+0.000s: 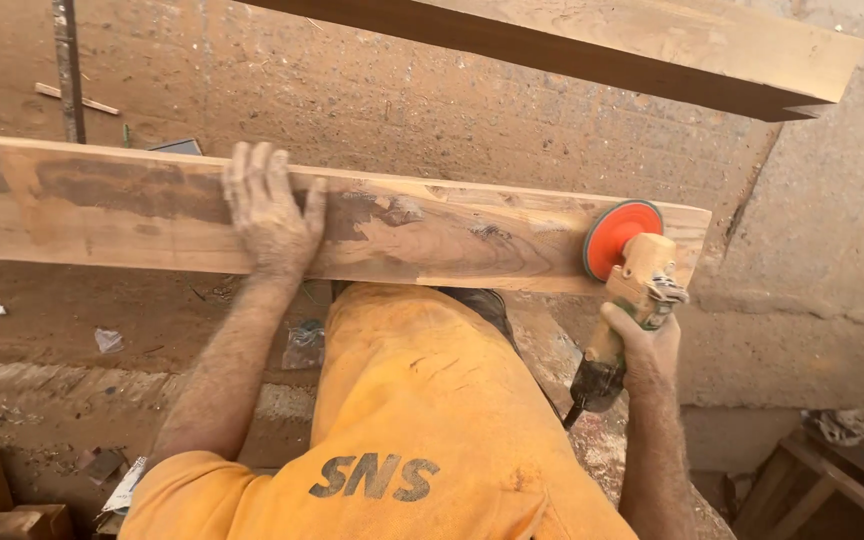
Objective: The person sands a long wooden beam using a handheld power sander.
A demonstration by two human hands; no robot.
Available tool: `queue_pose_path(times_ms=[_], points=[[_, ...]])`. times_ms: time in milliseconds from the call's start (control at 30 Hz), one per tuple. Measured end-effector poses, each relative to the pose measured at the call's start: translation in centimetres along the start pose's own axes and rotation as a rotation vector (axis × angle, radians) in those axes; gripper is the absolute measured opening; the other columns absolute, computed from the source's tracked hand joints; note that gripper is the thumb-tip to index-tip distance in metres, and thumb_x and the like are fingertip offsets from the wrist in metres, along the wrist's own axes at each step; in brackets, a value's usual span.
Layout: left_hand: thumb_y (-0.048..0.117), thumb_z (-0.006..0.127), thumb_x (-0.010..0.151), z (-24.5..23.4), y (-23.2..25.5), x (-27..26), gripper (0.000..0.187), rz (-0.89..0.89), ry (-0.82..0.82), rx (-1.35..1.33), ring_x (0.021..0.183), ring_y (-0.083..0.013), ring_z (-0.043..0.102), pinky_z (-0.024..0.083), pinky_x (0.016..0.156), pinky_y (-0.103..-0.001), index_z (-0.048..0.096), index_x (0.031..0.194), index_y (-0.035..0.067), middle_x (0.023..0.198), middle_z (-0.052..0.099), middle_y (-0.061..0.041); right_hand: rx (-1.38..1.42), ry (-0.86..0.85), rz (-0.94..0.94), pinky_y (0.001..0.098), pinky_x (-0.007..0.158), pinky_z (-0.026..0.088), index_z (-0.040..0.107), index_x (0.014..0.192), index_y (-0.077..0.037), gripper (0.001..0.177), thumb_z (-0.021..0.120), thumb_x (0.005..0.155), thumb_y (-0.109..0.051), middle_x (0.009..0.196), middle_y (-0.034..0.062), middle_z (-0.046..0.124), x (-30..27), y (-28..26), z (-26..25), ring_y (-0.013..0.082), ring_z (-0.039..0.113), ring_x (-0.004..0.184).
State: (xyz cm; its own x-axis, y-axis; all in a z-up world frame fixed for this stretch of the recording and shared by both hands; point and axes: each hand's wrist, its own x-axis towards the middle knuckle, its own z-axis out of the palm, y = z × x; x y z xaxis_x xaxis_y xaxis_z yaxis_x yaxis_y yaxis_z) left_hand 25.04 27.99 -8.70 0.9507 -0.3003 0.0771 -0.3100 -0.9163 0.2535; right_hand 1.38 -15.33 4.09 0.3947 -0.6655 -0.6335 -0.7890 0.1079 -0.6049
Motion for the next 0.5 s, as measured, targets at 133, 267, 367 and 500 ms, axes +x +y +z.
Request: queue_pose_path(times_ms=[133, 267, 367, 500], points=[[0.048, 0.042, 0.118, -2.8, -12.8, 0.5, 0.056, -0.028, -0.024, 0.107, 0.154, -0.0437, 0.034, 0.021, 0.133, -0.067, 0.056, 0.132, -0.004, 0.146, 0.052, -0.024, -0.324, 0.032, 0.061, 0.0459, 0.084, 0.064, 0.057, 0.128, -0.003, 0.072, 0.088, 0.068, -0.029, 0.111, 0.0128, 0.072, -4.4, -2.8, 8.9, 0.0233, 0.074, 0.095], [0.042, 0.048, 0.116, -2.2, -16.2, 0.9, 0.045, -0.02, -0.043, 0.021, 0.147, -0.0374, 0.043, 0.022, 0.133, -0.068, 0.063, 0.125, 0.0, 0.133, 0.058, -0.017, -0.49, -0.019, 0.008, 0.0431, 0.084, 0.064, 0.058, 0.127, -0.003, 0.072, 0.09, 0.068, -0.031, 0.11, 0.0128, 0.073, -5.7, -3.9, 13.5, 0.0221, 0.074, 0.095], [0.038, 0.051, 0.115, -2.6, -16.2, 0.6, 0.038, -0.007, -0.041, 0.087, 0.143, -0.0357, 0.045, 0.021, 0.133, -0.068, 0.063, 0.117, 0.002, 0.128, 0.059, -0.017, -0.498, -0.023, 0.101, 0.0419, 0.084, 0.064, 0.058, 0.126, -0.005, 0.071, 0.089, 0.067, -0.03, 0.108, 0.012, 0.073, -4.5, -5.5, 13.1, 0.0219, 0.075, 0.092], [0.035, 0.058, 0.116, -3.7, -15.6, 1.2, 0.035, -0.02, -0.039, 0.024, 0.139, -0.037, 0.046, 0.02, 0.13, -0.07, 0.065, 0.118, 0.001, 0.125, 0.059, -0.017, -0.246, 0.176, 0.201, 0.041, 0.081, 0.063, 0.061, 0.124, -0.006, 0.062, 0.085, 0.071, -0.027, 0.107, 0.0086, 0.07, -1.8, -6.3, 9.1, 0.0186, 0.071, 0.09]])
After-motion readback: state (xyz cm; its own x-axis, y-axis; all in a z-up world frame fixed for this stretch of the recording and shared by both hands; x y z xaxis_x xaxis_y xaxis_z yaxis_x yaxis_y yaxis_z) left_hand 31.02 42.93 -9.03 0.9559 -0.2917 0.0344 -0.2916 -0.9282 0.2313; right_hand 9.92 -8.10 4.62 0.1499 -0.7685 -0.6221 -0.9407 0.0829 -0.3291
